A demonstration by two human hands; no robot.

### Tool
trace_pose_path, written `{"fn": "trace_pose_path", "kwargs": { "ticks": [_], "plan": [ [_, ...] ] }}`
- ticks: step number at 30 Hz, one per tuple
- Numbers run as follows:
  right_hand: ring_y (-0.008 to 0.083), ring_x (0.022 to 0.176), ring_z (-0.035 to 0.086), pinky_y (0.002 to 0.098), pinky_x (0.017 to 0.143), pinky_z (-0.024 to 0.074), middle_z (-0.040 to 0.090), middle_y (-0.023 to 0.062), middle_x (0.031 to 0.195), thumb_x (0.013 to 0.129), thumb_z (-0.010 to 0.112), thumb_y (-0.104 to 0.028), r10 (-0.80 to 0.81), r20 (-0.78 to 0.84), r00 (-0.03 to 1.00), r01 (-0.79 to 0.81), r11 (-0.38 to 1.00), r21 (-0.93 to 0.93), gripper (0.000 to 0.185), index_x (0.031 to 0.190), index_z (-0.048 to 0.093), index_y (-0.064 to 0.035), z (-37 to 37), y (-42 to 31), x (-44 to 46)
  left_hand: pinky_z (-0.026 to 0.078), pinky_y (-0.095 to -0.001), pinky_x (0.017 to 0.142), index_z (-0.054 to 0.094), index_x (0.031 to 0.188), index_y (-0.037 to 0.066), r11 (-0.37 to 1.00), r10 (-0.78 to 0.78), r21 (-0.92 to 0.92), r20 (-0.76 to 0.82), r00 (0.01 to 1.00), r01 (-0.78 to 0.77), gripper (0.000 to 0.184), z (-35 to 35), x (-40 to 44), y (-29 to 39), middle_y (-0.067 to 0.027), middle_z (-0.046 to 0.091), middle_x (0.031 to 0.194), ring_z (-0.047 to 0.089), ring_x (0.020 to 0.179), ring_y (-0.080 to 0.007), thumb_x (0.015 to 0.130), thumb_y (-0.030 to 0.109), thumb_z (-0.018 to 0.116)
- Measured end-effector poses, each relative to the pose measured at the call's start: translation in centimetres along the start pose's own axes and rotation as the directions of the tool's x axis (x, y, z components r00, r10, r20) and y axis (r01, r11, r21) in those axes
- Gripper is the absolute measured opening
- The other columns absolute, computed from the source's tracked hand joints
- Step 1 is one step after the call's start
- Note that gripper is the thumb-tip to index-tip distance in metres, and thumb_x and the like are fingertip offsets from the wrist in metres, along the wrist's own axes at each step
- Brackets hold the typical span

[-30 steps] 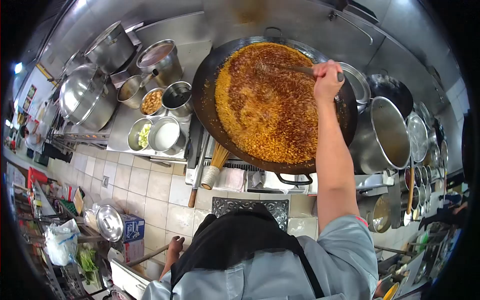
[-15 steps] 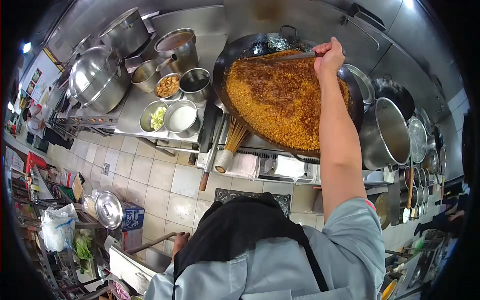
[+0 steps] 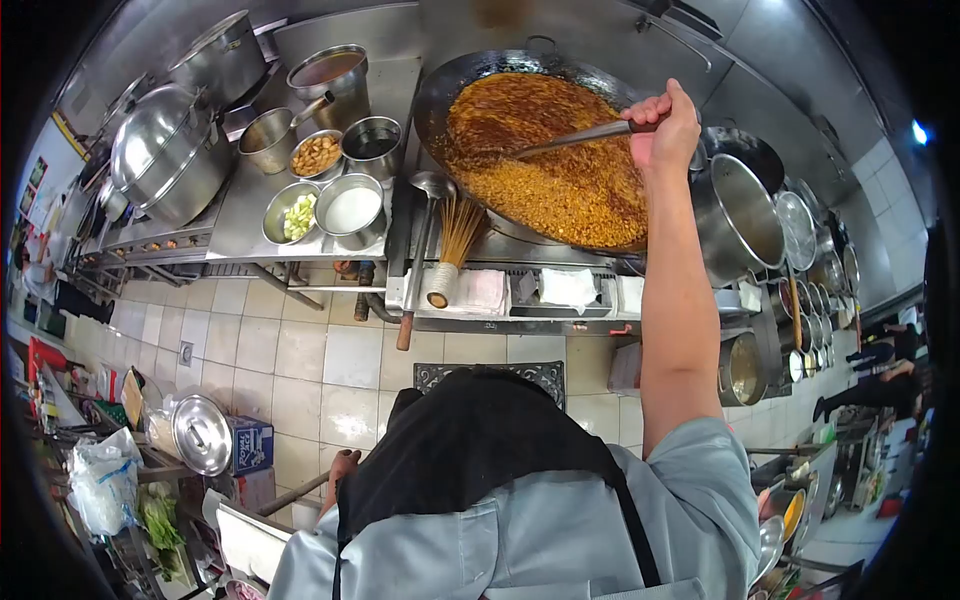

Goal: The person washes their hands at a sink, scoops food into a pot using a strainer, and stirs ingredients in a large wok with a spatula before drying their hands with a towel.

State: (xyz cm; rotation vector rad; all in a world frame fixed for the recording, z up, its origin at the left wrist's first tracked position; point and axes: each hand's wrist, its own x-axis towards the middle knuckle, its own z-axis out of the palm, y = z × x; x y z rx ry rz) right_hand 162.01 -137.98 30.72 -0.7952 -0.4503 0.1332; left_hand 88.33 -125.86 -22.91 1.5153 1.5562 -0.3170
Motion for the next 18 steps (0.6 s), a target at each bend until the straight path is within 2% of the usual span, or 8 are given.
{"fn": "trace_pose_path", "kwargs": {
  "ticks": [3,4,7,10,13,16,18],
  "plan": [
    [0.0183,0.054,0.045,0.0426,0.062,0.0462,0.043,0.0028,0.056,0.099,0.062,-0.029,-0.018,0.066,0.998,0.019,1.000,-0.018,0.038,0.068,0.047,-0.0123,0.4,-3.2,-2.5,0.052,-0.0421,0.095,0.066,0.121,-0.010,0.992,-0.058,0.120,0.169,0.984,0.038,0.059,-1.8,2.7,0.3,-0.0303,0.072,0.113,0.069,0.113,-0.0372,0.089,0.039,0.068],
    [0.0182,0.053,0.045,0.0425,0.062,0.0461,0.043,0.0026,0.056,0.099,0.062,-0.029,-0.029,0.082,0.996,0.032,0.999,-0.025,0.038,0.068,0.048,-0.0124,0.6,-4.5,-3.3,0.053,-0.0450,0.086,0.071,0.104,-0.009,0.987,0.081,0.130,0.071,0.994,-0.090,0.048,-1.5,2.9,0.1,-0.0296,0.073,0.099,0.071,0.099,-0.0364,0.089,0.037,0.067],
    [0.0169,0.052,0.043,0.0409,0.062,0.0445,0.043,0.0018,0.055,0.100,0.062,-0.031,-0.071,0.128,0.989,0.080,0.994,-0.070,0.040,0.067,0.047,-0.0132,1.7,-8.9,-5.8,0.052,-0.0471,0.079,0.070,0.092,-0.008,0.965,0.255,0.090,-0.127,0.959,-0.244,0.043,-0.8,5.2,-0.7,-0.0297,0.070,0.087,0.071,0.089,-0.0360,0.089,0.035,0.065],
    [0.0155,0.052,0.041,0.0393,0.063,0.0425,0.042,0.0007,0.055,0.102,0.060,-0.034,-0.090,0.213,0.973,0.115,0.988,-0.105,0.042,0.068,0.047,-0.0140,2.2,-13.2,-7.9,0.052,-0.0475,0.079,0.069,0.091,-0.008,0.948,0.300,0.086,0.076,0.951,-0.306,0.043,-2.9,5.2,1.8,-0.0285,0.070,0.087,0.071,0.088,-0.0349,0.090,0.035,0.064],
    [0.0153,0.053,0.040,0.0387,0.064,0.0425,0.041,0.0012,0.055,0.104,0.059,-0.034,-0.097,0.250,0.963,0.139,0.978,-0.154,0.043,0.069,0.046,-0.0127,2.1,-16.2,-9.8,0.052,-0.0478,0.079,0.070,0.092,-0.005,0.941,0.255,0.205,0.092,0.962,-0.269,0.040,-3.9,1.6,6.8,-0.0272,0.069,0.088,0.071,0.088,-0.0355,0.091,0.034,0.064],
    [0.0171,0.056,0.044,0.0389,0.065,0.0438,0.045,0.0038,0.059,0.105,0.057,-0.032,-0.065,0.333,0.941,0.129,0.976,-0.176,0.040,0.072,0.047,-0.0110,0.7,-16.8,-11.0,0.052,-0.0481,0.080,0.071,0.092,-0.001,0.885,0.354,0.275,0.130,0.926,-0.376,0.033,-3.7,2.2,7.3,-0.0257,0.069,0.087,0.070,0.088,-0.0372,0.093,0.030,0.061],
    [0.0196,0.060,0.050,0.0392,0.066,0.0454,0.049,0.0068,0.063,0.106,0.055,-0.031,-0.080,0.313,0.946,0.141,0.974,-0.177,0.038,0.076,0.048,-0.0096,-0.8,-15.6,-11.5,0.053,-0.0477,0.082,0.071,0.095,0.001,0.825,0.418,0.318,0.213,0.883,-0.468,0.029,-3.1,4.2,6.3,-0.0254,0.069,0.090,0.069,0.091,-0.0403,0.095,0.028,0.059]
  ]
}}
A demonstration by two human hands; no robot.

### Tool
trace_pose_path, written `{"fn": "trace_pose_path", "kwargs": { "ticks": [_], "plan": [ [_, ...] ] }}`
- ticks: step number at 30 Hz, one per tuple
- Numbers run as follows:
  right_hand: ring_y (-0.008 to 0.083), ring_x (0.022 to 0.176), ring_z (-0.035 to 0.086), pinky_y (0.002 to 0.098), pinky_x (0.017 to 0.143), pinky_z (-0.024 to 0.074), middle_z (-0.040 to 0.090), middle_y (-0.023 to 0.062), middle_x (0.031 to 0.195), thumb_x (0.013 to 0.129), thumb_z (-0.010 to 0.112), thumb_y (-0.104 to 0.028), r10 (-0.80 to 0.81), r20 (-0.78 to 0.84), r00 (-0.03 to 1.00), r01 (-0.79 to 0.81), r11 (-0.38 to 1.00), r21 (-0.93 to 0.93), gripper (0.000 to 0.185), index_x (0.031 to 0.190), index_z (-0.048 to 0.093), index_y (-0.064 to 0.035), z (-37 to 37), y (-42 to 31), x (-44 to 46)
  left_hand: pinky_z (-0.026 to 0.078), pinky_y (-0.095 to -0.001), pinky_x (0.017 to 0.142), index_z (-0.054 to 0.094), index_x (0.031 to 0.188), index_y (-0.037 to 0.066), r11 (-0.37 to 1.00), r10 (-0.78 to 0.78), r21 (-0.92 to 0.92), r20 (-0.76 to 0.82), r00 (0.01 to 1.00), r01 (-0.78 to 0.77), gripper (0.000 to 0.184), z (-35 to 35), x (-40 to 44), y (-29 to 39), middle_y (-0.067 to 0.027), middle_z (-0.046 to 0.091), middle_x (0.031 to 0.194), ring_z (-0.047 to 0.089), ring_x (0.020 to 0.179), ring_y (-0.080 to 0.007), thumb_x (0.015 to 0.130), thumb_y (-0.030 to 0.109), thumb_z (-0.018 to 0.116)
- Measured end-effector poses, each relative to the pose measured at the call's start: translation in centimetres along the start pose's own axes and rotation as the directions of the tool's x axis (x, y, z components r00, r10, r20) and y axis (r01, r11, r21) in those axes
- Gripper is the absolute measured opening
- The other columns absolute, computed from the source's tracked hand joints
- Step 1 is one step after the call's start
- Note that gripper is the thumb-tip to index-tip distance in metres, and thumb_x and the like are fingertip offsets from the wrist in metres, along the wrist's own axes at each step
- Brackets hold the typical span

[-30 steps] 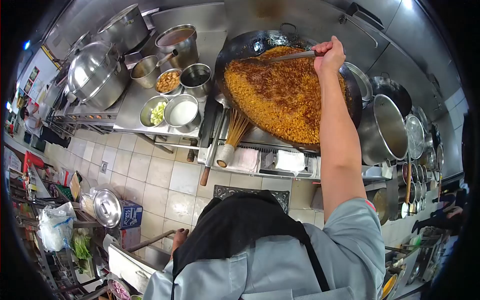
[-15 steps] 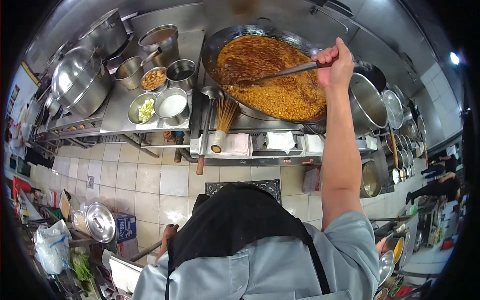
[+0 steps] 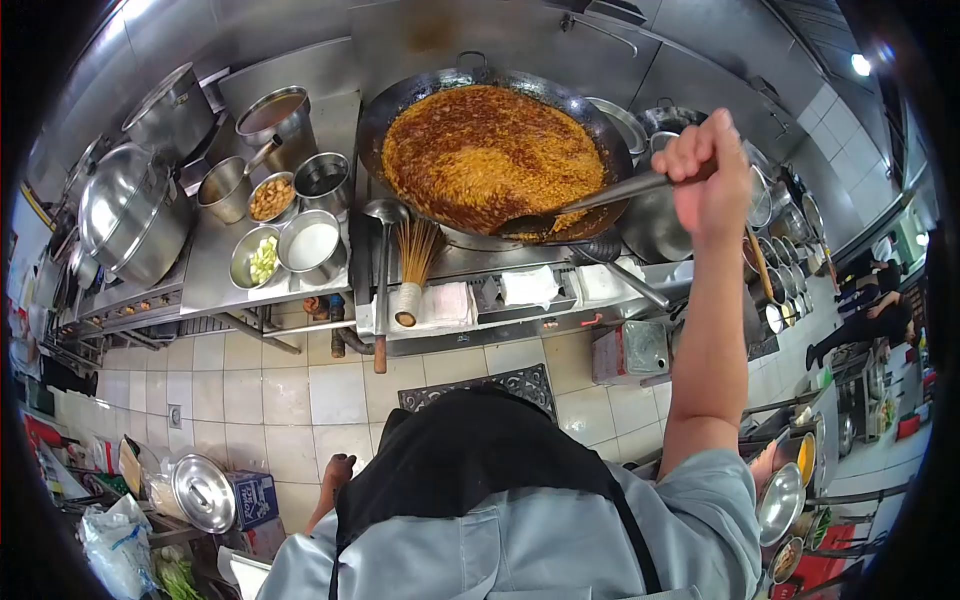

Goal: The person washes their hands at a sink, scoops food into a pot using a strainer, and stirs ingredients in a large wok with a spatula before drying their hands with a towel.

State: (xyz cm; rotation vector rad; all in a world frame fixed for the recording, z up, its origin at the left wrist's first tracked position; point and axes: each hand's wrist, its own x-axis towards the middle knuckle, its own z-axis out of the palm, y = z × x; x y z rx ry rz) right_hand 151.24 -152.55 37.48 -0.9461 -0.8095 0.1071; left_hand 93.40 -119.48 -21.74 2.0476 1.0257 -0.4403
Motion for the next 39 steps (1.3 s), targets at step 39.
{"fn": "trace_pose_path", "kwargs": {
  "ticks": [39],
  "plan": [
    [0.0363,0.061,0.054,0.0442,0.058,0.0444,0.052,0.0169,0.068,0.091,0.068,-0.010,-0.228,0.406,0.885,0.430,0.734,-0.526,0.025,0.074,0.052,-0.0019,-7.7,29.6,14.7,0.055,-0.0386,0.091,0.061,0.124,-0.011,0.779,-0.511,-0.440,-0.033,0.859,0.446,0.063,7.6,-2.9,10.3,-0.0242,0.073,0.110,0.070,0.105,-0.0321,0.088,0.039,0.073]
  ]
}}
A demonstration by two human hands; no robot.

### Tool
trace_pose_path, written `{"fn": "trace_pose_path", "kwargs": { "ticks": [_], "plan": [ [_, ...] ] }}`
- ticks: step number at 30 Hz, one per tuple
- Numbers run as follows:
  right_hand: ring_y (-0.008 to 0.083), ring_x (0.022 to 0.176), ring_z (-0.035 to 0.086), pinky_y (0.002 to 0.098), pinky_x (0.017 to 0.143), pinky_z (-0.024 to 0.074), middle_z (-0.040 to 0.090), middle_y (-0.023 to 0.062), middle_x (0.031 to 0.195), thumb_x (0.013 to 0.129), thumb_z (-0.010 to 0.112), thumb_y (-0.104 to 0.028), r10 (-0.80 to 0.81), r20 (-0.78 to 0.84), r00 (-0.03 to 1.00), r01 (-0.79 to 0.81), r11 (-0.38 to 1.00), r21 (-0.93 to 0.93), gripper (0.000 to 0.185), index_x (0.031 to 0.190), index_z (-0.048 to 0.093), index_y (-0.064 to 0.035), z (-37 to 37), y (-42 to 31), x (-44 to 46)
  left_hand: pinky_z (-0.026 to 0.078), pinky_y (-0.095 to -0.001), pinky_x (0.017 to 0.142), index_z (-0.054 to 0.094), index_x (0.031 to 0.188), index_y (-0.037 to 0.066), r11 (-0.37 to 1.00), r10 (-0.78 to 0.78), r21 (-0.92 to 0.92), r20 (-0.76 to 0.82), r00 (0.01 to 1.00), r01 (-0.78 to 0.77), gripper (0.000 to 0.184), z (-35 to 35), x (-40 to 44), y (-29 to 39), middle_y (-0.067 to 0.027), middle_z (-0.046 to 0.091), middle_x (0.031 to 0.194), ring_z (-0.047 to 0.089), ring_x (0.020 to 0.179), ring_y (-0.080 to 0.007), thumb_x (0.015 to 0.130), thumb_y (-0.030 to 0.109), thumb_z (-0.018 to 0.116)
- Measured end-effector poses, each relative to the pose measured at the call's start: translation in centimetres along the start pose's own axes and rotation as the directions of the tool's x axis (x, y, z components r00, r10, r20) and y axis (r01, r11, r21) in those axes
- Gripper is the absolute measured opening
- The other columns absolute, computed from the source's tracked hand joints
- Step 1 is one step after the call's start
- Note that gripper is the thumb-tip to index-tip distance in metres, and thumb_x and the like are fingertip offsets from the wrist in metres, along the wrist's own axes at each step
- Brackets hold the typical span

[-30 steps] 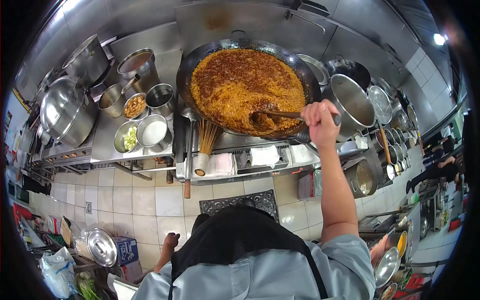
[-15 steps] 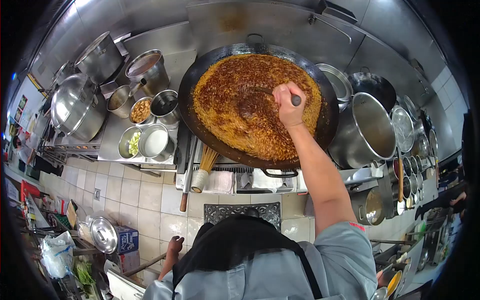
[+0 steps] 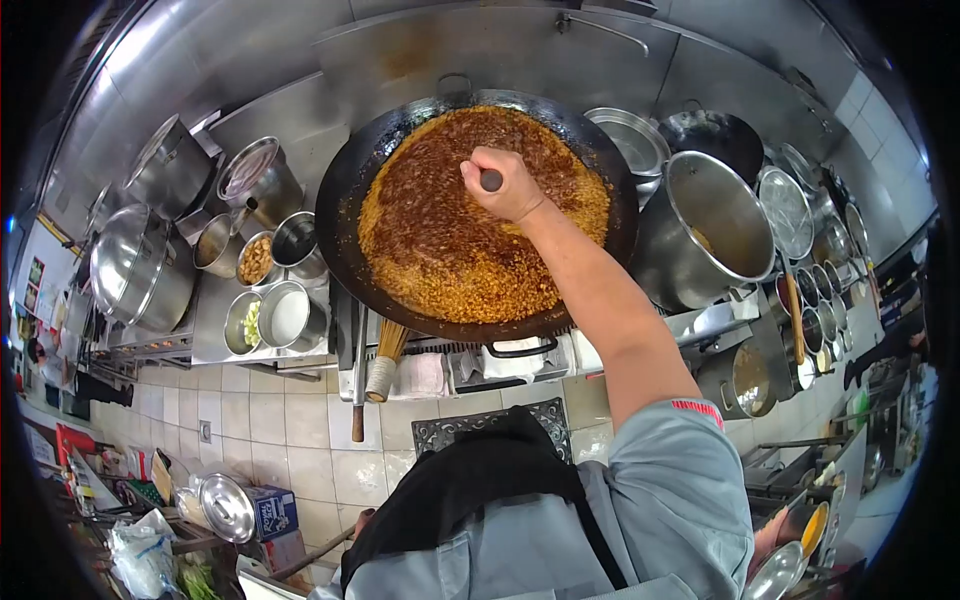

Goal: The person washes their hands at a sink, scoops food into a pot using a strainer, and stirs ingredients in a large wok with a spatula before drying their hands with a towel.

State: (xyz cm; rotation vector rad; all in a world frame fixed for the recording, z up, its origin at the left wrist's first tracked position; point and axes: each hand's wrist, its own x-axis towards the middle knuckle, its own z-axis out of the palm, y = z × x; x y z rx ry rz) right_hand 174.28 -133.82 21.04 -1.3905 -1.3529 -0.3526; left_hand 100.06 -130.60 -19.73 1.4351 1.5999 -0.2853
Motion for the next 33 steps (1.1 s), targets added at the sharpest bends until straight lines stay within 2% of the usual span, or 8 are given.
{"fn": "trace_pose_path", "kwargs": {
  "ticks": [10,13,16,22,24,28,31,33],
  "plan": [
    [0.0420,0.068,0.059,0.0492,0.061,0.0467,0.056,0.0183,0.071,0.091,0.068,-0.016,0.016,0.157,0.987,0.021,0.972,-0.232,0.027,0.072,0.052,-0.0034,-5.2,-6.1,-3.6,0.056,-0.0381,0.083,0.063,0.117,-0.011,0.993,0.118,-0.013,0.100,0.988,-0.117,0.057,-2.9,2.7,-1.0,-0.0217,0.073,0.100,0.071,0.093,-0.0292,0.088,0.038,0.073],
    [0.0420,0.068,0.059,0.0489,0.061,0.0476,0.057,0.0177,0.070,0.090,0.068,-0.015,0.021,0.188,0.982,0.034,0.958,-0.284,0.027,0.072,0.052,-0.0037,-6.7,-8.8,-5.1,0.055,-0.0404,0.073,0.067,0.102,-0.008,0.973,0.227,0.063,-0.096,0.969,-0.222,0.045,-2.9,4.1,-1.2,-0.0191,0.072,0.087,0.068,0.079,-0.0267,0.088,0.035,0.070],
    [0.0415,0.067,0.058,0.0484,0.060,0.0475,0.057,0.0171,0.070,0.089,0.068,-0.014,0.020,0.194,0.981,0.046,0.943,-0.330,0.026,0.071,0.052,-0.0037,-7.2,-11.6,-6.9,0.052,-0.0421,0.069,0.069,0.092,-0.004,0.963,0.184,0.176,0.132,0.974,-0.206,0.038,-4.3,6.2,-0.4,-0.0173,0.071,0.081,0.066,0.073,-0.0245,0.087,0.033,0.067],
    [0.0404,0.065,0.056,0.0453,0.058,0.0456,0.054,0.0161,0.068,0.089,0.069,-0.010,0.089,0.139,0.986,-0.035,0.936,-0.351,0.029,0.069,0.049,-0.0032,-7.3,-19.5,-10.1,0.051,-0.0435,0.069,0.069,0.085,-0.005,0.967,0.220,0.091,0.164,0.961,-0.237,0.034,-5.2,7.7,-1.2,-0.0184,0.071,0.079,0.066,0.072,-0.0266,0.087,0.028,0.063],
    [0.0314,0.060,0.056,0.0413,0.057,0.0450,0.054,0.0145,0.067,0.089,0.069,-0.005,0.116,0.059,0.992,-0.091,0.945,-0.314,0.024,0.071,0.053,-0.0020,-7.4,-21.6,-10.7,0.051,-0.0450,0.069,0.069,0.085,-0.005,0.948,0.276,0.114,0.168,0.946,-0.297,0.033,-5.6,8.1,-2.0,-0.0193,0.070,0.078,0.066,0.072,-0.0287,0.088,0.027,0.062],
    [0.0139,0.062,0.051,0.0308,0.059,0.0425,0.053,0.0051,0.067,0.093,0.066,-0.002,0.185,-0.146,0.972,-0.200,0.975,-0.095,0.023,0.073,0.056,0.0011,-8.5,-24.3,-11.6,0.049,-0.0489,0.069,0.069,0.087,-0.004,0.372,0.674,0.505,0.430,0.601,-0.779,0.035,-6.5,11.5,-4.8,-0.0233,0.066,0.075,0.063,0.070,-0.0336,0.088,0.030,0.061],
    [0.0113,0.061,0.047,0.0291,0.060,0.0414,0.051,0.0006,0.067,0.098,0.059,-0.003,0.311,-0.239,0.920,-0.250,0.935,0.252,0.028,0.072,0.051,-0.0034,-10.0,-27.1,-10.7,0.051,-0.0494,0.073,0.068,0.086,-0.001,0.823,0.384,0.335,0.268,0.884,-0.459,0.032,-6.8,11.0,-4.7,-0.0255,0.067,0.082,0.066,0.076,-0.0385,0.086,0.031,0.064],
    [0.0118,0.058,0.045,0.0308,0.060,0.0415,0.049,0.0013,0.063,0.101,0.056,-0.006,0.300,-0.243,0.923,-0.210,0.918,0.336,0.030,0.071,0.049,-0.0063,-11.8,-28.5,-9.5,0.051,-0.0482,0.074,0.069,0.085,-0.002,0.918,0.255,0.248,0.225,0.941,-0.308,0.033,-6.8,10.6,-4.8,-0.0243,0.068,0.083,0.066,0.078,-0.0372,0.087,0.031,0.063]
  ]
}}
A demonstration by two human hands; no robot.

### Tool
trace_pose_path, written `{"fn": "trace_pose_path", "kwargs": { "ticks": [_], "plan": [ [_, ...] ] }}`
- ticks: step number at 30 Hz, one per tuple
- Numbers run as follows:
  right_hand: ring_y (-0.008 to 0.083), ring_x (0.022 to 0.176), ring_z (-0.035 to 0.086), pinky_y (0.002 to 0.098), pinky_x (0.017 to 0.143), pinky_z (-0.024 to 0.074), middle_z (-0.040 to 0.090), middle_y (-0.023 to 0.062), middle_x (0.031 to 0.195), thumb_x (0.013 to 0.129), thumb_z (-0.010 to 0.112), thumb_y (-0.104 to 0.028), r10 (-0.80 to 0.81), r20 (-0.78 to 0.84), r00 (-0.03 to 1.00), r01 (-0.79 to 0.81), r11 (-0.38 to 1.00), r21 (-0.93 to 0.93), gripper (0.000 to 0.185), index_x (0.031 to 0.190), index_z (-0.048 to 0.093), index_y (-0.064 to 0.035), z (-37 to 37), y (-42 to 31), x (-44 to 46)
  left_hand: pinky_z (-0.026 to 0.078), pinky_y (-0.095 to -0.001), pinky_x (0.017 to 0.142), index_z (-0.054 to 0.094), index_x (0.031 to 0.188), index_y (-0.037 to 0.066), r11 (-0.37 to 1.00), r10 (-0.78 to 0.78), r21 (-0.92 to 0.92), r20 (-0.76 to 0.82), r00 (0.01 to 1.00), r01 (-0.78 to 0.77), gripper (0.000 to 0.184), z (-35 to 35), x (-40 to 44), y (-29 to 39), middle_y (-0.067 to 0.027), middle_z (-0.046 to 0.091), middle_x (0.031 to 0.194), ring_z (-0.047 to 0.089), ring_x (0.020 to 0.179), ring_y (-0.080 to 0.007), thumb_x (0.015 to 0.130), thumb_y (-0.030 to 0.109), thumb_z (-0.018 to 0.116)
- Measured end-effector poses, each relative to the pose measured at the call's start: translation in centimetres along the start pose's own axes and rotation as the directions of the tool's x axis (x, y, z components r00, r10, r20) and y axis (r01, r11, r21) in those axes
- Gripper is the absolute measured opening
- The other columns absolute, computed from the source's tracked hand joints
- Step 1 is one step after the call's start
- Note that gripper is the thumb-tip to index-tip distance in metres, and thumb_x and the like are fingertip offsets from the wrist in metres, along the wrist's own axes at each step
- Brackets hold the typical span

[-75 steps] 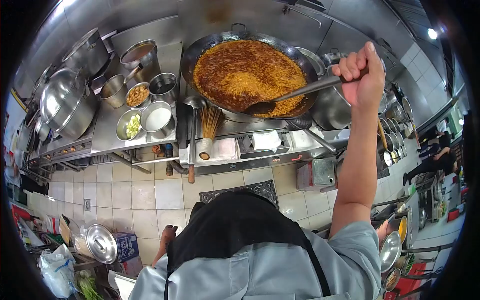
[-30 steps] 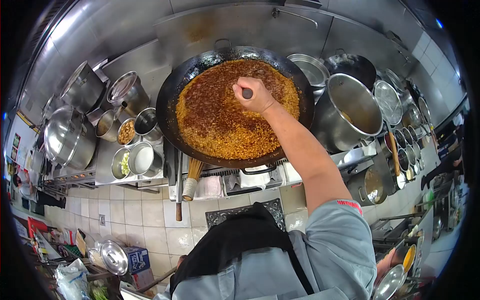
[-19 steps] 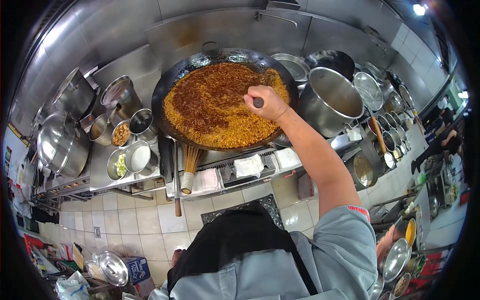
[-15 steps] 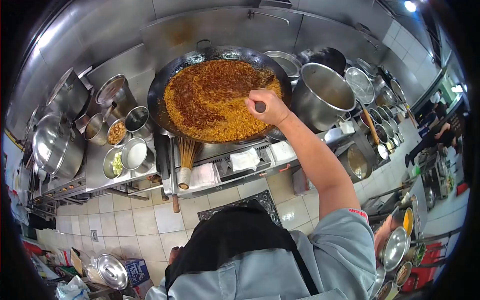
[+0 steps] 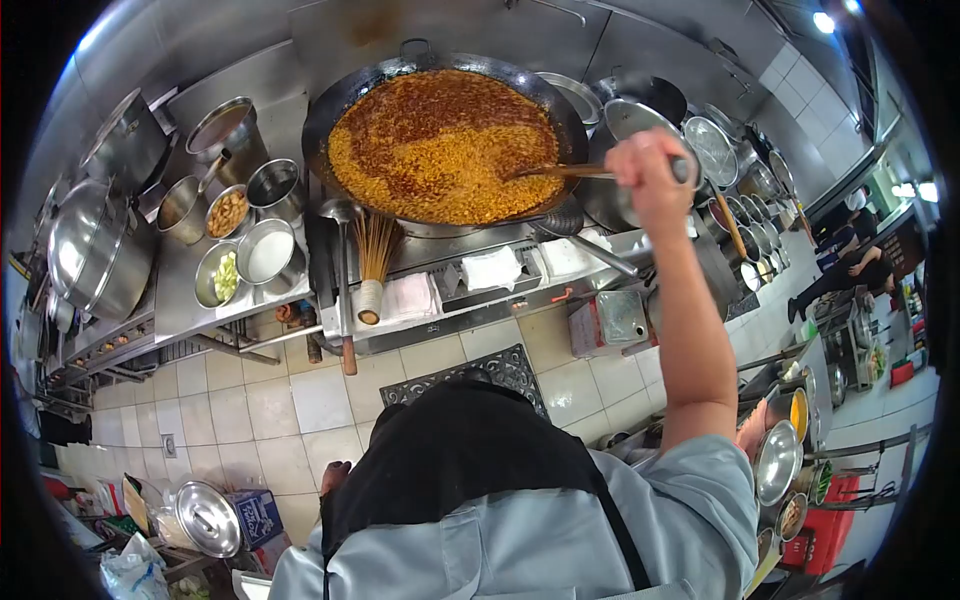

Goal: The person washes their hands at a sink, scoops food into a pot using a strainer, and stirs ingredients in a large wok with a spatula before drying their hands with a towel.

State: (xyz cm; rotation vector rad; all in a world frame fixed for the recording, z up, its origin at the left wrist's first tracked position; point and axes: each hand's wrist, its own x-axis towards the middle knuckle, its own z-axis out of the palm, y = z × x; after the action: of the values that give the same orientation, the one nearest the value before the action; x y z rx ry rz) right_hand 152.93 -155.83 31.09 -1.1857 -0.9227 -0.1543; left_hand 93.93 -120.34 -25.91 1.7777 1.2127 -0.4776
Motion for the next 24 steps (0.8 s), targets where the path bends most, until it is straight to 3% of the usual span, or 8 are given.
{"fn": "trace_pose_path", "kwargs": {
  "ticks": [3,6,9,12,15,18,21,24],
  "plan": [
    [0.0151,0.052,0.043,0.0362,0.060,0.0428,0.042,0.0019,0.057,0.102,0.056,-0.013,0.035,-0.035,0.999,-0.030,0.993,0.113,0.035,0.069,0.046,-0.0089,-0.8,-3.2,1.7,0.049,-0.0472,0.074,0.069,0.085,-0.005,0.765,0.502,0.445,0.041,0.864,-0.465,0.037,0.4,0.2,-2.1,-0.0228,0.069,0.083,0.065,0.077,-0.0320,0.089,0.031,0.062],
    [0.0158,0.051,0.040,0.0387,0.063,0.0435,0.039,0.0027,0.055,0.104,0.054,-0.022,0.077,-0.013,0.997,-0.075,0.993,0.093,0.039,0.068,0.043,-0.0105,-0.9,-6.1,3.1,0.050,-0.0474,0.076,0.068,0.088,-0.003,1.000,0.020,0.024,-0.020,1.000,-0.019,0.032,0.1,-0.6,-1.0,-0.0240,0.070,0.087,0.067,0.084,-0.0361,0.087,0.028,0.064],
    [0.0160,0.051,0.040,0.0398,0.064,0.0440,0.039,0.0028,0.054,0.104,0.052,-0.026,0.128,0.031,0.991,-0.131,0.983,0.131,0.041,0.068,0.042,-0.0114,-1.0,-6.7,4.1,0.050,-0.0478,0.077,0.067,0.087,-0.004,0.998,0.058,0.037,-0.011,0.998,-0.058,0.031,-0.5,-2.2,-0.3,-0.0235,0.068,0.085,0.068,0.087,-0.0377,0.087,0.028,0.064],
    [0.0165,0.051,0.040,0.0393,0.063,0.0439,0.039,0.0020,0.053,0.103,0.053,-0.026,0.182,0.061,0.981,-0.191,0.956,0.223,0.040,0.067,0.042,-0.0116,-1.0,-4.8,4.5,0.049,-0.0470,0.074,0.064,0.082,-0.004,0.764,0.472,0.459,0.080,0.878,-0.453,0.032,-1.1,-2.1,-1.0,-0.0218,0.065,0.078,0.066,0.082,-0.0355,0.087,0.028,0.064],
    [0.0169,0.050,0.040,0.0390,0.061,0.0428,0.039,0.0027,0.053,0.102,0.053,-0.023,0.180,0.030,0.983,-0.181,0.941,0.286,0.038,0.067,0.044,-0.0111,-0.3,0.2,3.3,0.048,-0.0469,0.070,0.061,0.076,-0.005,0.989,0.146,0.002,-0.003,0.989,-0.146,0.037,-0.8,-0.7,-0.7,-0.0211,0.065,0.078,0.065,0.078,-0.0300,0.088,0.030,0.065],
    [0.0170,0.053,0.037,0.0398,0.064,0.0415,0.037,0.0036,0.055,0.105,0.049,-0.025,0.139,0.042,0.989,-0.145,0.955,0.258,0.039,0.070,0.040,-0.0106,0.6,6.0,1.7,0.047,-0.0489,0.069,0.061,0.072,-0.005,0.981,-0.076,-0.181,-0.033,0.997,0.069,0.039,-1.5,-2.9,2.9,-0.0229,0.066,0.079,0.066,0.078,-0.0297,0.088,0.031,0.066],
    [0.0170,0.055,0.039,0.0393,0.065,0.0416,0.039,0.0046,0.058,0.106,0.048,-0.019,0.096,-0.032,0.995,-0.085,0.967,0.242,0.038,0.071,0.040,-0.0088,2.0,11.2,1.0,0.052,-0.0468,0.080,0.069,0.090,-0.007,0.992,-0.054,-0.115,0.034,0.998,0.057,0.039,-1.6,-1.9,2.6,-0.0260,0.071,0.094,0.070,0.094,-0.0313,0.089,0.032,0.069],
    [0.0146,0.056,0.042,0.0341,0.061,0.0419,0.044,0.0041,0.060,0.104,0.050,-0.009,0.038,-0.081,0.996,-0.015,0.965,0.262,0.034,0.071,0.040,-0.0079,3.3,16.0,2.3,0.052,-0.0418,0.096,0.068,0.117,-0.009,0.971,-0.164,-0.190,-0.078,0.983,0.147,0.051,-0.4,-0.8,2.6,-0.0282,0.072,0.113,0.068,0.112,-0.0332,0.089,0.033,0.072]
  ]
}}
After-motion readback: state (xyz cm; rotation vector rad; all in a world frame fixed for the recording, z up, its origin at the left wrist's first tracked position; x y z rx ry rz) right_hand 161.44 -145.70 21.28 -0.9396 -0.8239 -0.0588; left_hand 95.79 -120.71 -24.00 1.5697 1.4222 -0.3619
